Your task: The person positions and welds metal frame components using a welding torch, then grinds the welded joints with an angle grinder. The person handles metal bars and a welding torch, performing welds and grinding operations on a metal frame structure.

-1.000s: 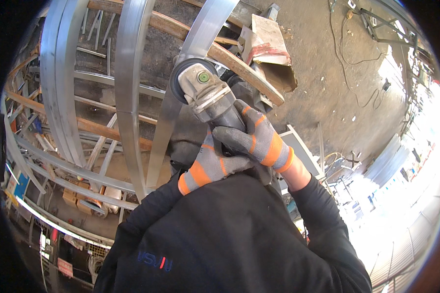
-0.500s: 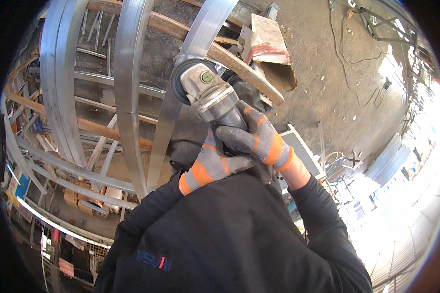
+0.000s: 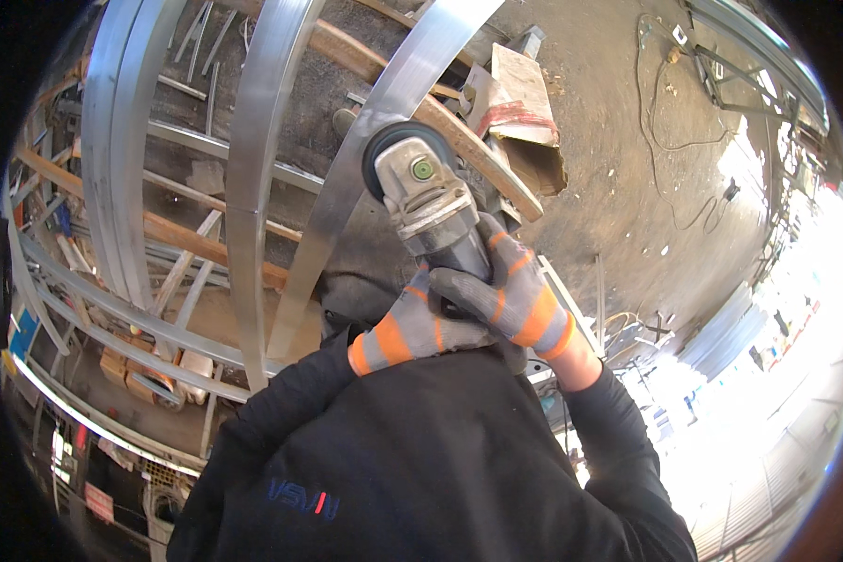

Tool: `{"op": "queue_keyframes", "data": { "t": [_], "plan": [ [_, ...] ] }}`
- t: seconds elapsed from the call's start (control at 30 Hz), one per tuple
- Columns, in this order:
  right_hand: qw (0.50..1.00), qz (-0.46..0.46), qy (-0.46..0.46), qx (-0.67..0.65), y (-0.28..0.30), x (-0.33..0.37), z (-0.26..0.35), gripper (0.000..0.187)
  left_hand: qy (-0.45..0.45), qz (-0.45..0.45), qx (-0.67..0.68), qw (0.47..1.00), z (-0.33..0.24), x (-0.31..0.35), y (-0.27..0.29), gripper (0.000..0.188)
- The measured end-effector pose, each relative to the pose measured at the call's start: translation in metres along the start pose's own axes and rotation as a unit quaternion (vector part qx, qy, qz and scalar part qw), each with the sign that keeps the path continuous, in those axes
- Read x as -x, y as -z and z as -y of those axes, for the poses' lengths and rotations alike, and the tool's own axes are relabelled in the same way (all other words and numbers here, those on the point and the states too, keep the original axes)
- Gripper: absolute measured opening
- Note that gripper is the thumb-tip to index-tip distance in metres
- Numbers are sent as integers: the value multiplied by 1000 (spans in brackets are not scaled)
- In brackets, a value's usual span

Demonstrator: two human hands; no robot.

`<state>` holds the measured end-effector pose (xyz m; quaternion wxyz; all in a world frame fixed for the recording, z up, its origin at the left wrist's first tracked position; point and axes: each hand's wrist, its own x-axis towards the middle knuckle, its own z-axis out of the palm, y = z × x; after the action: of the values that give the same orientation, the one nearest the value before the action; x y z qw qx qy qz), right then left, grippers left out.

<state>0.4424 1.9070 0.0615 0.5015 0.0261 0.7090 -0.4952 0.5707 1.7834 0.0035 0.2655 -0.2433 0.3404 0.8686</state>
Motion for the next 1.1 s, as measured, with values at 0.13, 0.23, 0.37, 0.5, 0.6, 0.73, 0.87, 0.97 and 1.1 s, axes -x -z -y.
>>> {"op": "queue_keyframes", "data": {
  "t": [0.13,0.23,0.37,0.5,0.6,0.73,0.87,0.97,1.1],
  "plan": [
    [997,-18,24,75,0,6,11,62,-39,47,18,998,-2,-4,0,115],
    [987,10,24,158,-3,0,16,56,-48,42,4,998,-7,-4,6,115],
    [968,-9,128,214,-15,-15,16,28,-39,54,28,997,-18,-7,18,118],
    [995,-48,9,88,-25,-14,20,50,-94,10,27,995,-26,-3,17,109],
    [993,-39,6,115,-28,-15,23,54,-24,30,99,994,-30,2,21,105],
    [989,-17,26,147,-29,-23,30,43,-85,-10,89,992,-30,4,22,85],
    [961,19,104,255,-30,-25,39,40,-84,22,95,992,-28,2,24,99],
    [986,-9,16,164,-32,-22,42,41,-54,32,137,989,-28,1,26,99],
    [994,-27,-8,109,-34,-22,40,34,-64,11,132,989,-31,5,23,103]
  ]
}}
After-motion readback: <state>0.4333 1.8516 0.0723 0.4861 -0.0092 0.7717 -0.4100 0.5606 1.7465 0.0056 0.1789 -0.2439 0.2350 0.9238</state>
